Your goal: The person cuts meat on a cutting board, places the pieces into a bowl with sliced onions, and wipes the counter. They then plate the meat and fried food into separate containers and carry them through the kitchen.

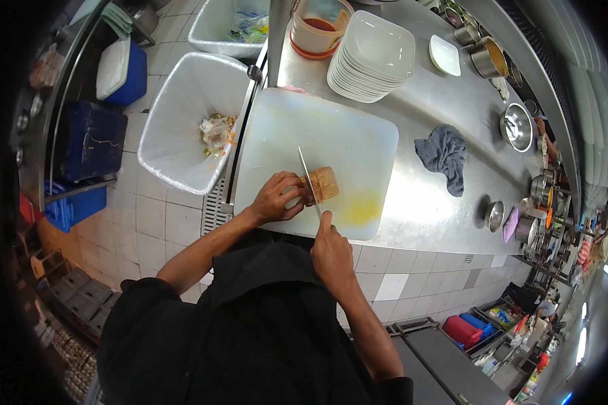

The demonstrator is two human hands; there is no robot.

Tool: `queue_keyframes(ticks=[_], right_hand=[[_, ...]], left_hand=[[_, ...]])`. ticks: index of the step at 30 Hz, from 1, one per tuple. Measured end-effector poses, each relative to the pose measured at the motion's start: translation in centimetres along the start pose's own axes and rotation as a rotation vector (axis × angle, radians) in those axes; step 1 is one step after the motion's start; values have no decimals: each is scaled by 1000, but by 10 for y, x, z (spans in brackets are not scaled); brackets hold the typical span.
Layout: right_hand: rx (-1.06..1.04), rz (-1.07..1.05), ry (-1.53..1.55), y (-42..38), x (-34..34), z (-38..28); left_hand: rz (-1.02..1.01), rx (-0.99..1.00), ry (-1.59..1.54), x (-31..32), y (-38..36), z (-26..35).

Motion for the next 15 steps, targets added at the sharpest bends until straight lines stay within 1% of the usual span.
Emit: queue_keyframes(ticks=[5,7,8,10,14,15], right_hand=[[-7,34,10,-7,4,12],[65,-5,8,-17,4,17],[62,-4,10,-24,0,15],[237,-99,-54,-45,-9,15],[260,-142,-38,-49,-3,25],[112,-45,-9,-32,7,28]], left_hand=[[11,38,22,3,-1,1],[2,30,15,6,-4,2],[1,21,12,7,-4,0],[-5,18,11,9,-6,-2],[-27,22,-3,10,-8,-2],[-31,23,-4,9,-7,-3]])
Point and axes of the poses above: each hand's wrist, its own y-axis towards the middle knuckle, its own x-axis out of the palm, z = x × y, the point moved 5 cm from there along y, towards the middle knuckle, and after that the axes turned 11 degrees about y, right-handed, at the moved point
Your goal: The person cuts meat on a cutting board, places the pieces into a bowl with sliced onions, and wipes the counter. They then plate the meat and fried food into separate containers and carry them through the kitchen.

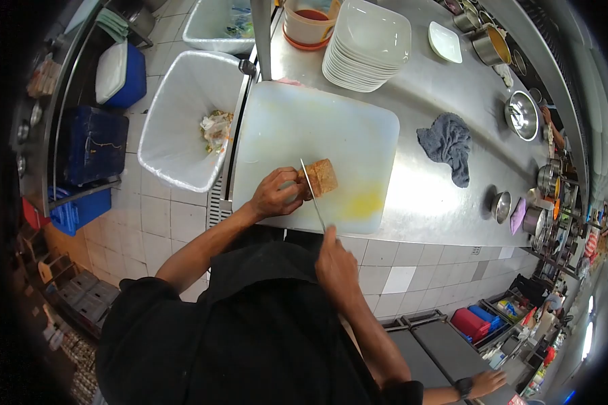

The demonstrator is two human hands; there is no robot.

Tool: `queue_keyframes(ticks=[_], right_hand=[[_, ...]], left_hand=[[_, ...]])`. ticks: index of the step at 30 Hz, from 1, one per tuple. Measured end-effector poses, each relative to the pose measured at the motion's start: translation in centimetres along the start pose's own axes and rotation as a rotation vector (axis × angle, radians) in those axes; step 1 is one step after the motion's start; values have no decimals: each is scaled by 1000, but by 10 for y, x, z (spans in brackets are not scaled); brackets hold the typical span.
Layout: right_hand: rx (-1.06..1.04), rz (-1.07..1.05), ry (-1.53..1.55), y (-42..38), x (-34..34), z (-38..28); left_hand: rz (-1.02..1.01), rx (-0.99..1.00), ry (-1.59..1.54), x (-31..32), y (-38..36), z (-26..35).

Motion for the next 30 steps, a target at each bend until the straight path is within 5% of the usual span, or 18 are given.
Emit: queue_keyframes(ticks=[1,11,17,22,26,30], right_hand=[[-146,98,30,15,11,3],[-251,199,55,59,42,36],[-262,235,109,61,44,37],[-247,234,58,61,41,40],[-297,227,72,66,41,37],[-272,215,87,62,43,44]], left_hand=[[-5,-5,-26,-2,0,0],[90,-45,51,-10,3,9],[451,24,-53,-75,151,44],[-217,167,102,38,137,26],[-155,108,-41,11,146,31],[33,-214,-119,-28,83,23]])
Point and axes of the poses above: each hand's wrist, its own y-axis towards the middle knuckle, its own x-axis out of the palm, z = x × y, the point moved 5 cm from there along y, towards the middle knuckle, and after that the axes turned 11 degrees about y, right-handed, at the moved point
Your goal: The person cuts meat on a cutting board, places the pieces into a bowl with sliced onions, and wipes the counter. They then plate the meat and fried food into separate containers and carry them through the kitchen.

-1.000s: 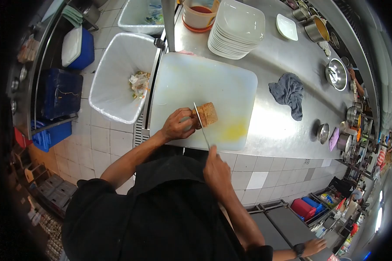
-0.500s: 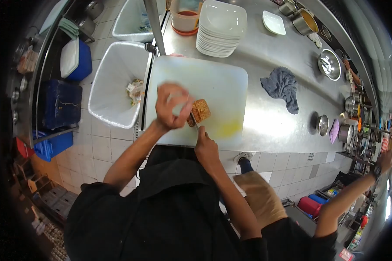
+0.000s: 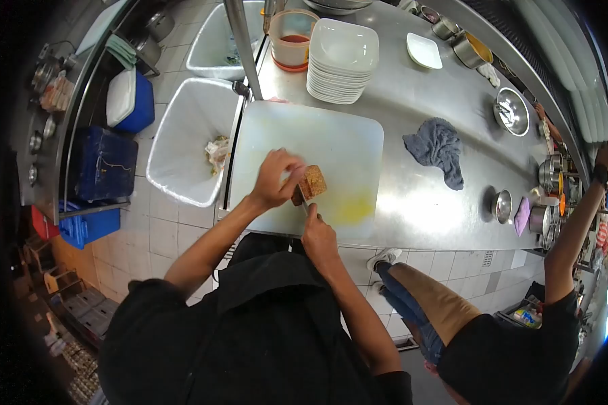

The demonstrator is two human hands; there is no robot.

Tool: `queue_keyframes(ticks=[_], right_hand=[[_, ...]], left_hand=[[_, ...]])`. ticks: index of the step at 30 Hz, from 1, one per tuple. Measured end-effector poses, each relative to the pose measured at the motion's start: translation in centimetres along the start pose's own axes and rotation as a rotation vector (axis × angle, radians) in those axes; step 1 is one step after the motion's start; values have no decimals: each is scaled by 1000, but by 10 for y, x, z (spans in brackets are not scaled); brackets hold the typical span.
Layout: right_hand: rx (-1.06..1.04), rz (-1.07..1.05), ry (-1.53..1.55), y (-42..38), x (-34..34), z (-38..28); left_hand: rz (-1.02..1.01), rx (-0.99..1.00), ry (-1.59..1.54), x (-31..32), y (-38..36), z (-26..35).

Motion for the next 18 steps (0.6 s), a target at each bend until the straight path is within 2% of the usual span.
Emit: queue_keyframes(ticks=[4,11,13,16,18], right_hand=[[-5,-33,-29,0,2,-2],[-38,5,-35,-30,-5,-5],[121,-104,-42,-62,-7,14],[220,-243,-131,-99,-31,20],[187,-284,-62,-112,-70,-1]], left_hand=[[56,11,95,1,-70,-8],[33,26,298,12,-89,-10],[19,16,298,10,-94,-9],[25,20,299,7,-92,-7],[16,14,242,2,-88,-7]])
Point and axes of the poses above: each hand's wrist, its own y-axis towards the middle knuckle, its own x-axis out of the palm, z = x × y, the point moved 5 cm from there along y, towards the middle knuckle, and after that the axes turned 11 degrees about y, right-handed, at the moved point
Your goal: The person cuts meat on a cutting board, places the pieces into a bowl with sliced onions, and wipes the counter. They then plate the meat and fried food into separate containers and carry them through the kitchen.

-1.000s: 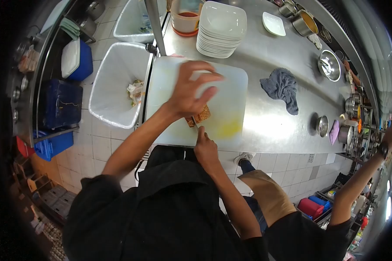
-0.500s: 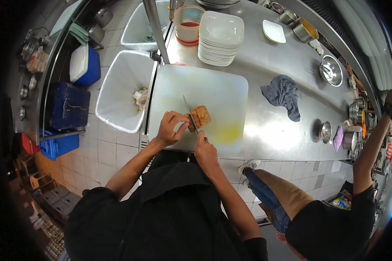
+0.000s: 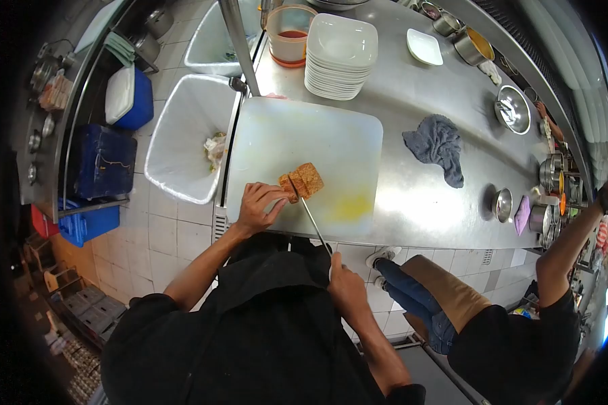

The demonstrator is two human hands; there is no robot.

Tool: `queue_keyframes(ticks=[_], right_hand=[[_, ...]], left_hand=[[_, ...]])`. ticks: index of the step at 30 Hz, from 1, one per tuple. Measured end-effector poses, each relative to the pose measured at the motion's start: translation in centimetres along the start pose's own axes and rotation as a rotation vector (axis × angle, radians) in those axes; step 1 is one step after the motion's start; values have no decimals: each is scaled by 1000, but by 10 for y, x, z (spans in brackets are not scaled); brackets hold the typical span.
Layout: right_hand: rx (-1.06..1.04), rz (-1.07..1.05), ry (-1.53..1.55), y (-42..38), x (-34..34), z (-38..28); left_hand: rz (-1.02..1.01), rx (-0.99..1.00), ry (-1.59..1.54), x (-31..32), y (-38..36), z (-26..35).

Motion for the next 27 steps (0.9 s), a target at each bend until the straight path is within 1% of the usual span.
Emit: queue_keyframes(ticks=[1,3,4,6,7,9,10,11,12,13,15,20,25,27], right_hand=[[3,2,-4,-11,-19,-9],[97,-36,70,-25,-49,-24],[98,-35,62,-27,-59,-34],[134,53,54,-20,-80,-48],[132,51,46,-10,-83,-51],[-35,161,49,16,-95,-63],[-42,159,37,30,-100,-66],[-108,148,12,44,-101,-72],[-173,138,-10,55,-102,-77],[-177,137,-13,64,-101,-78],[-285,103,-110,77,-98,-85],[-234,10,-163,89,-97,-100],[-171,-75,-226,87,-111,-110],[-107,-145,-249,85,-115,-113]], left_hand=[[3,0,-5,-2,3,0],[95,-78,-24,-10,16,-9],[101,-81,-28,-12,27,-9],[135,-105,-39,-14,48,-10],[140,-111,-40,-11,53,-11],[-52,-16,-89,6,65,-6],[-60,3,-106,10,70,-3],[-52,-2,-105,12,72,-4],[-161,-75,-119,20,72,-9],[-272,-147,-132,27,72,-14],[-293,-176,-162,30,72,-16],[-316,-230,-226,35,69,-21],[-259,-230,-226,34,69,-23],[-250,-228,-244,35,69,-24]])
Point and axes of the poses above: each hand's wrist, its own y-axis towards the middle knuckle, its own x-axis out of the palm, z = x × y, the point moved 5 cm from there along y, towards the middle knuckle, and after that the axes turned 11 degrees about y, right-handed, at the moved point
